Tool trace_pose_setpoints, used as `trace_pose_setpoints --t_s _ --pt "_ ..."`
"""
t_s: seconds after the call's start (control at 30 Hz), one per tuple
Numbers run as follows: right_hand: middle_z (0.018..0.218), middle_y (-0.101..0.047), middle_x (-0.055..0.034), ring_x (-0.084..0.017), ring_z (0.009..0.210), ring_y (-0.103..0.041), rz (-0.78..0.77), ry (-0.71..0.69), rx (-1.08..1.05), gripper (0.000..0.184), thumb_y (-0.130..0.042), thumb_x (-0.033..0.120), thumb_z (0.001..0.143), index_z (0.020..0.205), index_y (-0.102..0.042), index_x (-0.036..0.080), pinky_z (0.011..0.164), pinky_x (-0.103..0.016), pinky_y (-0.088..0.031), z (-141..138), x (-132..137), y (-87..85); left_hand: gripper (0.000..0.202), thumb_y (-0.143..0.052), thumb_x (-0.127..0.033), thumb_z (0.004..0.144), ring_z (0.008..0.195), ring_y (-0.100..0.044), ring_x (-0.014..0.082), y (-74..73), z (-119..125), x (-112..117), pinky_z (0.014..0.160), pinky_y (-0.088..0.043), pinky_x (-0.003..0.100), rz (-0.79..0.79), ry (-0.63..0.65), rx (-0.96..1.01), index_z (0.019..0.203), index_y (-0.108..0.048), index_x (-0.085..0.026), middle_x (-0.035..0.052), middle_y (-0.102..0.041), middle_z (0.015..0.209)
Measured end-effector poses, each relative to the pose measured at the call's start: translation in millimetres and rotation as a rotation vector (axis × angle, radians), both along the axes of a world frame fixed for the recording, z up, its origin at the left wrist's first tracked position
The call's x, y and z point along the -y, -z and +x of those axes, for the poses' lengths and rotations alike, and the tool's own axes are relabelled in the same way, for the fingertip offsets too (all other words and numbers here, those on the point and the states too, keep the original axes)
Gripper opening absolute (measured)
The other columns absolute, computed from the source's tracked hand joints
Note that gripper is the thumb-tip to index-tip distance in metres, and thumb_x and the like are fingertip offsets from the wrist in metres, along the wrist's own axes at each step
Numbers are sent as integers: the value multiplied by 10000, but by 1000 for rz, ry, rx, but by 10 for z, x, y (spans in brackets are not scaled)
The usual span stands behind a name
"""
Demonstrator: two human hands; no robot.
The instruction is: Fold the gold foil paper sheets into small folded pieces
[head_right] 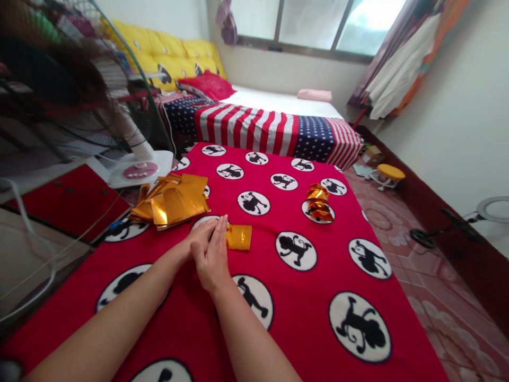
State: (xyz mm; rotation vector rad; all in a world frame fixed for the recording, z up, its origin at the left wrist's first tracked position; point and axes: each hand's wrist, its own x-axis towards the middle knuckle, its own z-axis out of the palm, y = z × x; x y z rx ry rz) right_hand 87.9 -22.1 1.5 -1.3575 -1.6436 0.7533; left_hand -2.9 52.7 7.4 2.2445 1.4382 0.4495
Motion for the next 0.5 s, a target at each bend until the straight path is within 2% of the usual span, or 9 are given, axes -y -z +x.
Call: trace_pose_setpoints --t_s 0.17,0.37,0.5 --pt "1628 -60 -171 -223 1505 -96 -46 -13 146 885 -352 579 962 1547 100 93 1196 -403 -221 254 17 -8 423 -663 -313 728 1006 -593 231 -61 -23 42 904 -451 340 -62 72 -21 1144 -639 -246 45 -650 1067" --pt "1632 -42 -153 -207 1506 -72 -111 23 147 800 -259 559 984 1554 35 82 1201 -400 -200 634 72 21 393 -691 -190 702 1024 -591 217 -128 -7 109 916 -457 330 -50 37 7 1092 -649 -217 47 -656 1098" --pt "1633 -76 -129 -196 1504 -100 -105 -29 234 762 -310 506 987 1563 16 129 1196 -405 -226 850 136 -13 438 -723 -177 678 1026 -587 215 -110 6 117 924 -455 332 -44 35 11 1107 -639 -217 38 -655 1099"
